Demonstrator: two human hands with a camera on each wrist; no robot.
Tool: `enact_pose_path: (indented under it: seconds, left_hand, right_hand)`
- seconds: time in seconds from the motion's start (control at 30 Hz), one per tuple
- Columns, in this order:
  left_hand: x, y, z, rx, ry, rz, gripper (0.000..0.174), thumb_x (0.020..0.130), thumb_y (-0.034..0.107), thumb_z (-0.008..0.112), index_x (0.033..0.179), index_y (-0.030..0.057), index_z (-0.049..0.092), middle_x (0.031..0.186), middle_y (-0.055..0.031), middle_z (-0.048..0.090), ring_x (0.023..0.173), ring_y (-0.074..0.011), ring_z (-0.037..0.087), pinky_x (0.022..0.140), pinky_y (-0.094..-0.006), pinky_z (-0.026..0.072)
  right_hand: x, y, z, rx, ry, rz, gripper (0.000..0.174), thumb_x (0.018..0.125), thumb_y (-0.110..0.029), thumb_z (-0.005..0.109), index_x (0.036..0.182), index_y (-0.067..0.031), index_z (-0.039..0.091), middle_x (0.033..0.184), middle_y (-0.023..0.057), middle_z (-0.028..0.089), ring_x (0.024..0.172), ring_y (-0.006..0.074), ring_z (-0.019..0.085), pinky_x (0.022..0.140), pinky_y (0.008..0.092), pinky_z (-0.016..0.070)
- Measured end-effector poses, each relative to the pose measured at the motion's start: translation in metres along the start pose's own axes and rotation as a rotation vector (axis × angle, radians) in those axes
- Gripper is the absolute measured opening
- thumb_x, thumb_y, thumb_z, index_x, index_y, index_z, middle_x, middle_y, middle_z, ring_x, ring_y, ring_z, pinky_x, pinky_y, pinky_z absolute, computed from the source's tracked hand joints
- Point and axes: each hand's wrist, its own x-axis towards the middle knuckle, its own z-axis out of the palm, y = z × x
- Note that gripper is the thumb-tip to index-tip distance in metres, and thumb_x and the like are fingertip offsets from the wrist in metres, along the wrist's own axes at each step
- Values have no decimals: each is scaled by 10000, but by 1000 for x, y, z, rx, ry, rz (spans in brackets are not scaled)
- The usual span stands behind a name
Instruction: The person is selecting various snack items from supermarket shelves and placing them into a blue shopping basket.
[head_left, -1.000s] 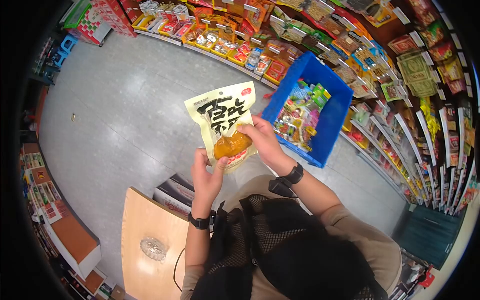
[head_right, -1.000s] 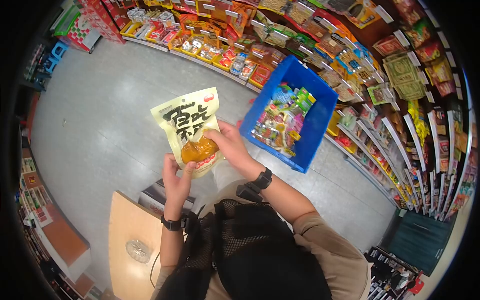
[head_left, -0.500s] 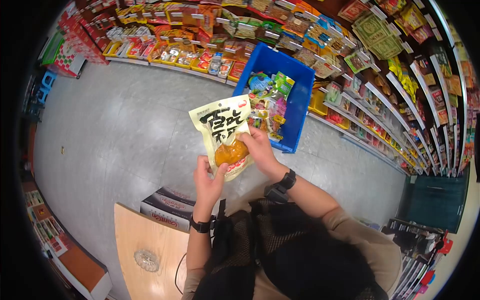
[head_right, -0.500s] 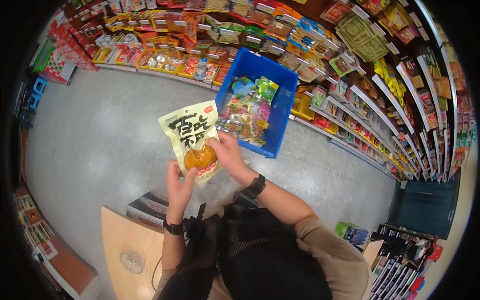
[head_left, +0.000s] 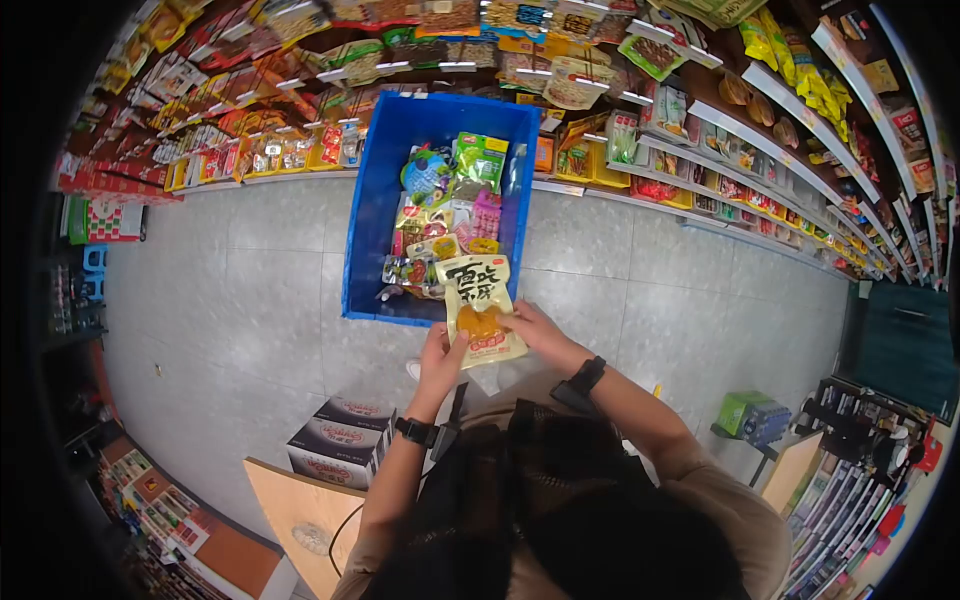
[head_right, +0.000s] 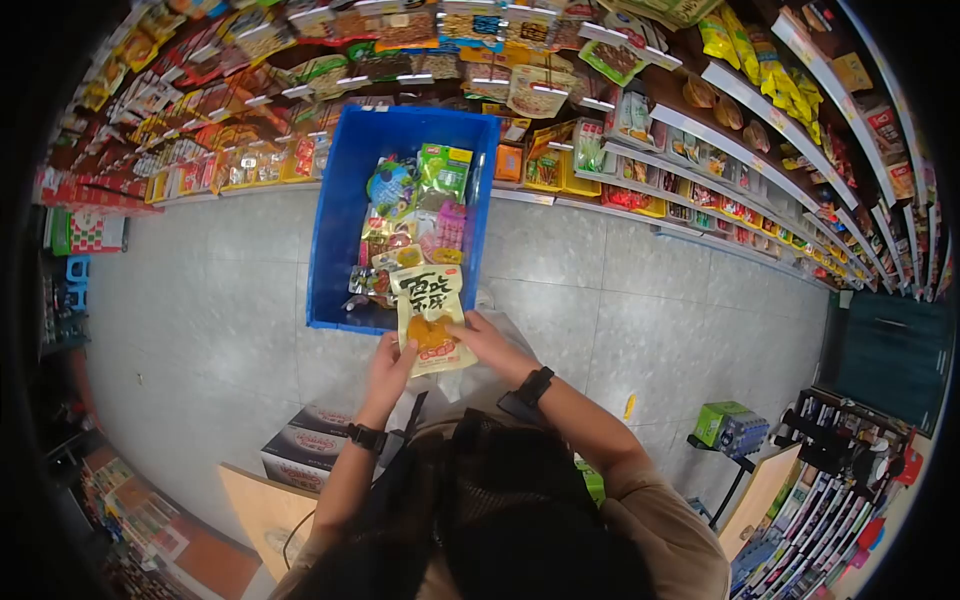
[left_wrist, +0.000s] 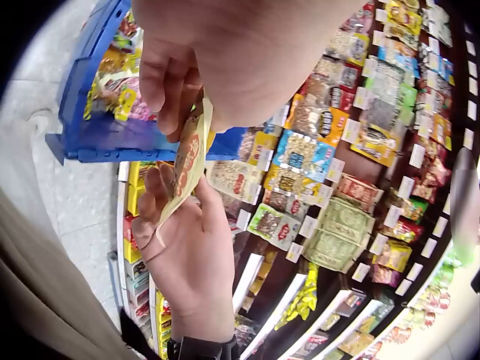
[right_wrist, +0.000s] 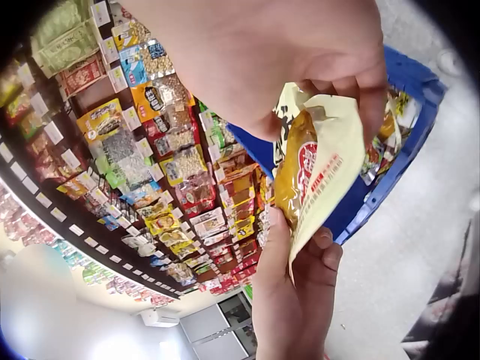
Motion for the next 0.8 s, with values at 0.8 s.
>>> enact_pose_path:
  seconds: [0.8]
  left_hand:
    - [47,-102,5,236,636,-196,331,884,135,588,1182,13,512,1100,-98,566,833,-163,583,676,-292,498]
  right_hand:
    - [93,33,-113,-80,-343,333,216,879,-213,514,962,-75,656,867,28,658,701,114,597,607,243,484]
